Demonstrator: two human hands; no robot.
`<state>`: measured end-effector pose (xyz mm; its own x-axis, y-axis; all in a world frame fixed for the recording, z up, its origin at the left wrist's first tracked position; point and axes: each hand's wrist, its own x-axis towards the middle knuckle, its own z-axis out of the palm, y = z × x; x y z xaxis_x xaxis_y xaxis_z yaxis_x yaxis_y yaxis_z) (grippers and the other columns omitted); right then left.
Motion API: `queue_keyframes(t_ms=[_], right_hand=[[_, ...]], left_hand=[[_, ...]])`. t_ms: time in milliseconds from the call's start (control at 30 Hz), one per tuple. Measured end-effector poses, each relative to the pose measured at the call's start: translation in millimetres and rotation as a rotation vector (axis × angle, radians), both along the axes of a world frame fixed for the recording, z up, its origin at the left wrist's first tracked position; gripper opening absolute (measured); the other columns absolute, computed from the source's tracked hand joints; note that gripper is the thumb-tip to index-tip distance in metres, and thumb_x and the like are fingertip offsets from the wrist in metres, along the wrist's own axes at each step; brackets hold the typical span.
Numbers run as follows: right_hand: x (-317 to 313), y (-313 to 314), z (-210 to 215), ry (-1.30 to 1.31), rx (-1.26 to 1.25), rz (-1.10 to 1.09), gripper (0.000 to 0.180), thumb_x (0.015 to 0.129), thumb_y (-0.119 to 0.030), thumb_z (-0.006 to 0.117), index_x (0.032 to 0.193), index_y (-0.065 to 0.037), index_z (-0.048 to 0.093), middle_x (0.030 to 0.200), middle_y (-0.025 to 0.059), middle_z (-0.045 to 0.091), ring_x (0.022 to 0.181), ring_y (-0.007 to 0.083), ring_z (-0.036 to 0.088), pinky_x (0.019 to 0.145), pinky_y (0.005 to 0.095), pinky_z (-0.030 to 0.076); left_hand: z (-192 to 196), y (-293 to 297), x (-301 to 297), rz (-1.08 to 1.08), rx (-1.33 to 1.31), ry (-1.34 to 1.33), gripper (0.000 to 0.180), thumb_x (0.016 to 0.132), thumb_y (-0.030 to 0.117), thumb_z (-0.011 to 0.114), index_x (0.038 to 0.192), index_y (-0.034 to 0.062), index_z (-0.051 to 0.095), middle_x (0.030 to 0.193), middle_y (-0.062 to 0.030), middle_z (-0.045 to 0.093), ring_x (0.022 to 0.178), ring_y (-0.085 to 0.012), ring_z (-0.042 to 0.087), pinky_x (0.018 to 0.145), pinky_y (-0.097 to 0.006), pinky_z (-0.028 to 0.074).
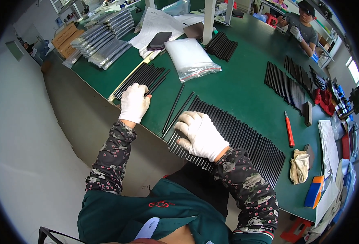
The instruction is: Wiping and inspecting thin black rods on a manufacturing workbench.
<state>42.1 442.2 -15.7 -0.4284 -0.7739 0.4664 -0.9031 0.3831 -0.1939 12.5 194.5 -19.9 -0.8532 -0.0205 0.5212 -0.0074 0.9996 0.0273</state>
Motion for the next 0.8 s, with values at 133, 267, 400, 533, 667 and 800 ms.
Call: queue_keyframes(t_ms=[133,267,400,533,667,800], right_hand=[[-1.6,2.0,0.1,-0.02,0.025,-0.007,0.039,0.077,-0.035,0.063,0.105,-0.009,0.056,0.115,0.0105,0.052,0.113,0.0304,0.049,0.094,0.0438,0.039],[-2.9,3.3,-0.8,-0.03,0.001,0.0,0.037,0.077,-0.032,0.065,0.104,-0.007,0.056,0.115,0.0123,0.052,0.112,0.0315,0.05,0.093,0.0439,0.04],[-3.9,5.1,-1.9,-0.105,-0.097,-0.044,0.035,0.076,-0.026,0.067,0.104,-0.008,0.059,0.114,0.0112,0.053,0.108,0.0303,0.051,0.087,0.0417,0.042],[-13.2,4.4,5.4,-0.078,-0.131,-0.086,0.032,0.077,-0.023,0.066,0.103,-0.006,0.059,0.111,0.0119,0.055,0.104,0.0313,0.052,0.086,0.0413,0.043],[-42.7,4.2,21.0,0.011,-0.064,-0.284,0.025,0.078,-0.014,0.062,0.101,-0.005,0.061,0.106,0.0105,0.058,0.102,0.0292,0.054,0.086,0.0398,0.045],[-88.6,3.0,16.1,0.044,0.084,-0.553,0.029,0.079,-0.007,0.054,0.107,-0.005,0.062,0.097,0.0138,0.061,0.09,0.0302,0.058,0.077,0.0396,0.05]], left_hand=[[7.3,12.4,10.9,-0.107,0.033,-0.043,0.02,0.07,0.023,0.074,0.076,0.0096,0.06,0.077,-0.0078,0.057,0.076,-0.0272,0.058,0.067,-0.039,0.047],[10.0,33.7,27.7,-0.308,0.111,-0.167,0.02,0.07,0.028,0.074,0.073,0.0114,0.062,0.075,-0.0068,0.058,0.074,-0.0257,0.06,0.065,-0.039,0.048],[-0.8,34.2,21.5,-0.441,0.377,-0.18,0.02,0.074,0.027,0.072,0.075,0.0096,0.062,0.076,-0.0085,0.059,0.069,-0.0274,0.06,0.066,-0.041,0.048],[-11.3,29.8,5.7,-0.422,0.367,-0.028,0.021,0.076,0.023,0.071,0.089,0.0095,0.062,0.083,-0.0078,0.059,0.075,-0.0277,0.059,0.068,-0.04,0.048],[-5.3,38.8,11.5,-0.571,0.243,-0.074,0.029,0.074,0.022,0.071,0.098,0.0085,0.062,0.093,-0.0086,0.059,0.086,-0.029,0.057,0.074,-0.04,0.047],[-1.4,39.0,10.5,-0.591,0.229,-0.108,0.031,0.074,0.023,0.072,0.099,0.0072,0.063,0.095,-0.0089,0.059,0.088,-0.0296,0.058,0.075,-0.04,0.048]])
